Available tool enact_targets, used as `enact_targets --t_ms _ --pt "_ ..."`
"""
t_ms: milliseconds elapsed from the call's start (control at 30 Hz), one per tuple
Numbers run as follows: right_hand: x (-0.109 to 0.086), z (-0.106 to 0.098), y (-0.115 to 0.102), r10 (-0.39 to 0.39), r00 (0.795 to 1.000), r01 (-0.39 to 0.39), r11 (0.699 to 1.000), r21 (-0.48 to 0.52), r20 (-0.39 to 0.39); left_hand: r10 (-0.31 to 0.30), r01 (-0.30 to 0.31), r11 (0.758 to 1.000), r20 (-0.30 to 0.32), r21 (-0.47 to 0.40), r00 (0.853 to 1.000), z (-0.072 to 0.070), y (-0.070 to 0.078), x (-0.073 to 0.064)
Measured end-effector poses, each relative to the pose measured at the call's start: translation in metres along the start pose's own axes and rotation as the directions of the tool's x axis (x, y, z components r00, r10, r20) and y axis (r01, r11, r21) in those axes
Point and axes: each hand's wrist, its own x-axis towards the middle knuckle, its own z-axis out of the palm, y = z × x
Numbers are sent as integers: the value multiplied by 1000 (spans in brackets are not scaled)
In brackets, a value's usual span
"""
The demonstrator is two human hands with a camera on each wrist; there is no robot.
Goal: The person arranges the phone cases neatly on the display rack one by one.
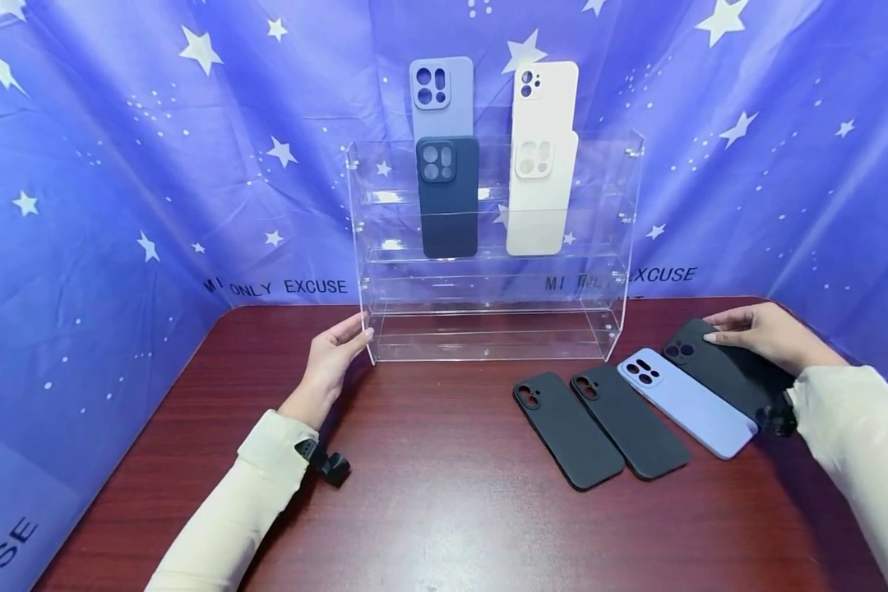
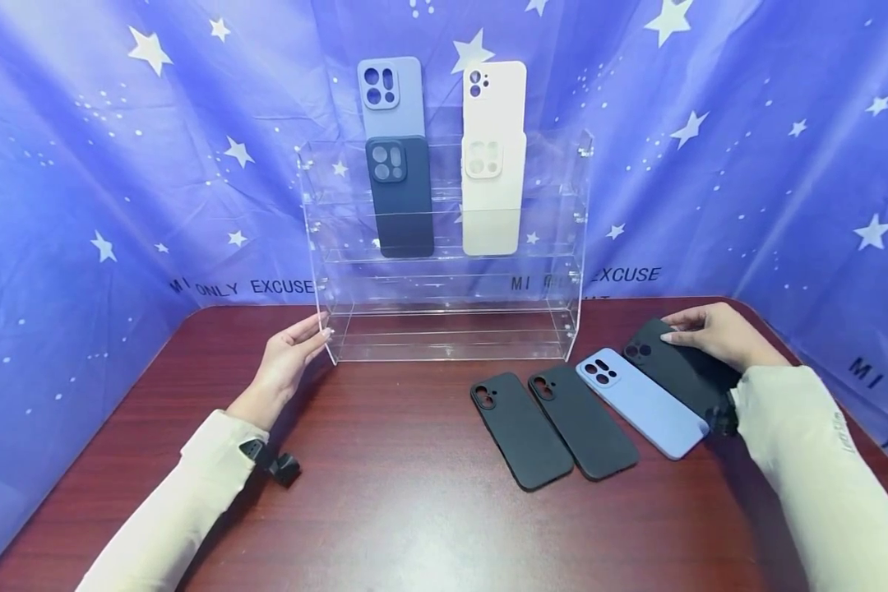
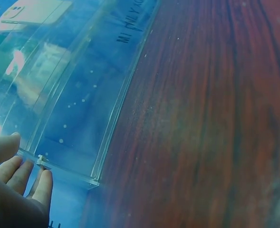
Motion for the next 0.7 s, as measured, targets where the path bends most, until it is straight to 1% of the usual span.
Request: enact_targets --t_ms 100,200,333,400,533,633,700 --pt "-2 -4 -8 34 999 -35 999 38 39 0 0 1000 1 -8 1000 0 0 0" --pt "-4 -12 -17 24 999 -26 999 38 46 -4 4 1000 -2 0 1000 0 1 -1" --pt "-4 -25 -34 -29 999 29 1000 -8 35 -7 7 1000 -6 -3 1000 2 2 -1" --pt "-5 -31 -47 -53 998 54 997 -45 35 -6 6 1000 -3 -15 1000 2 2 0" --pt "-7 -39 -76 -127 990 132 989 -71 64 -10 10 999 3 -30 1000 2 1 -1" --pt "-10 -40 -100 -154 985 159 986 -47 81 -11 11 999 0 -43 1000 2 1 -1" --pt "-12 -40 -117 -153 985 156 987 -36 77 -10 10 999 -3 -50 1000 2 1 -1"
